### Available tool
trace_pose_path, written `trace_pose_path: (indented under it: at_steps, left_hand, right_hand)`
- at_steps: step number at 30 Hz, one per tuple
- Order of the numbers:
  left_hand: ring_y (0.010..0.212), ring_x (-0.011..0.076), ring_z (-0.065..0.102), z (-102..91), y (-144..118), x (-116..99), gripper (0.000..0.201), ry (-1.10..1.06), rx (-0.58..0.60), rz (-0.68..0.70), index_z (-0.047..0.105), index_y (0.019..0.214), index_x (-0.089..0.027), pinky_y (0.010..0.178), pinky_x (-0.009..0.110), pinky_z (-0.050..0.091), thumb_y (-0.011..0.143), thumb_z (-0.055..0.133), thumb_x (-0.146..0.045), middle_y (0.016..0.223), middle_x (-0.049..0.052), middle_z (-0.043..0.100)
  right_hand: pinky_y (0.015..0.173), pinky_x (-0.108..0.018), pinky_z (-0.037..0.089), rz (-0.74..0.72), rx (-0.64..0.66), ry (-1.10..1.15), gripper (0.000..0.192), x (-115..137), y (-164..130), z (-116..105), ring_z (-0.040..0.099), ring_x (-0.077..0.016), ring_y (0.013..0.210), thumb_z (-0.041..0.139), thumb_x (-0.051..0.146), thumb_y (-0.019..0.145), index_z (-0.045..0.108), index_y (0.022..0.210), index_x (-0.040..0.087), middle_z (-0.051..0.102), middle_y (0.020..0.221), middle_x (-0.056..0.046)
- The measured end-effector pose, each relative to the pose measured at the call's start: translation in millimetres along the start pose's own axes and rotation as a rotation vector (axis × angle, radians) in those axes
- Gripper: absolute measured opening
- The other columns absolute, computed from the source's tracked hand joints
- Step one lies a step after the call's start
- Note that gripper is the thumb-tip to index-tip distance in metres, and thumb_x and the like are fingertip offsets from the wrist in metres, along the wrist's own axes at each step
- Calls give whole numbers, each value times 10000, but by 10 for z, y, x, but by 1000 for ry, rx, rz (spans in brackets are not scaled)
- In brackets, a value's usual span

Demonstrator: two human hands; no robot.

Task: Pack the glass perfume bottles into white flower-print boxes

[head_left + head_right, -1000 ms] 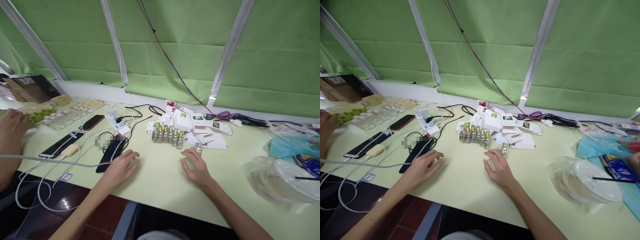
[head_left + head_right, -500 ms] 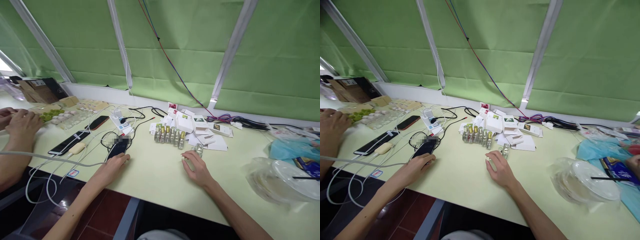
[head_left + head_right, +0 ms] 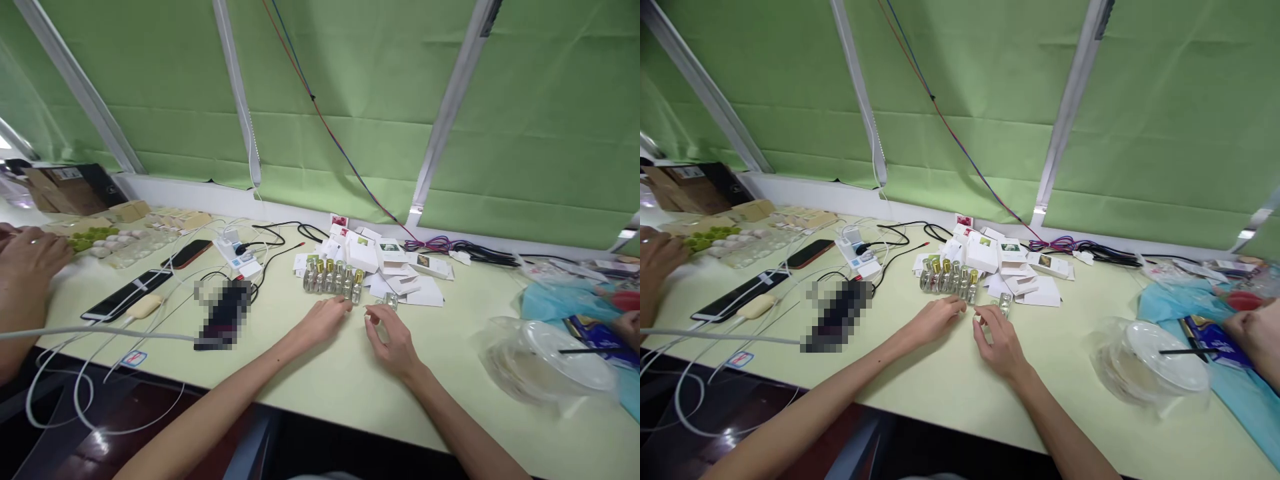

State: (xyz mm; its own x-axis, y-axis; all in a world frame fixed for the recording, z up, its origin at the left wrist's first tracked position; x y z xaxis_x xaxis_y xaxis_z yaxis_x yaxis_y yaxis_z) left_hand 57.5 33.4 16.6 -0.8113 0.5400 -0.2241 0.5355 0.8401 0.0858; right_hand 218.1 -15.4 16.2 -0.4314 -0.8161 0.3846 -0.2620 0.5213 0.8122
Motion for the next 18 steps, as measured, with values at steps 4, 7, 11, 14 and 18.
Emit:
trace_pose_path:
  at_steps: [4,7,11,14,18]
  left_hand:
    - [756,230,626,87,224,-206,240,9,-36,11,604,1019,-203,654,302,386,909,428,-84,968,87,652]
    - [741,225,627,128,285,-350,283,-10,-57,25,600,1053,-213,626,302,367,889,431,-54,995,89,656]
    - [715,205,636,175,352,-469,288,-46,-62,55,607,1083,-214,590,296,344,902,449,-56,1032,90,675]
    - [712,194,639,208,395,-478,269,-72,-87,54,594,1162,-218,565,293,327,965,440,-122,1086,94,687]
    - [697,169,629,253,354,-418,374,-121,-176,79,527,1293,-249,544,286,304,986,378,-97,1174,75,686]
  right_hand:
    - [689,-315,553,41,-112,-30,336,-93,20,-115,605,-162,769,523,86,958,538,1268,215,625,954,-68]
    - [692,-322,558,74,-149,-50,311,-134,33,-164,618,-171,775,517,100,963,549,1250,217,631,944,-66]
    - [710,-332,558,100,-173,-56,284,-145,46,-175,621,-176,785,525,108,964,563,1225,214,636,937,-65]
    - [698,-323,549,86,-174,-62,269,-138,90,-182,615,-173,783,523,113,968,566,1214,214,638,963,-73]
    - [720,-318,526,99,-153,-167,182,-201,341,-252,599,-166,747,503,181,993,576,1158,198,633,980,-80]
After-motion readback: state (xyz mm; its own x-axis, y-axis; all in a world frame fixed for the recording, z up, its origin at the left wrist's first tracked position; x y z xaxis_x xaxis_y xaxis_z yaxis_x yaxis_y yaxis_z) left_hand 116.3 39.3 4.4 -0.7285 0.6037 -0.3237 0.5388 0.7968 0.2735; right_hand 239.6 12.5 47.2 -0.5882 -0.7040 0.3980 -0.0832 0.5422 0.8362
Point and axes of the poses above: each hand's wrist, its own y-axis towards the middle knuckle, its own z-axis out of the palm, x = y × z, the point moved 5 cm from there along y, towards the middle knuckle
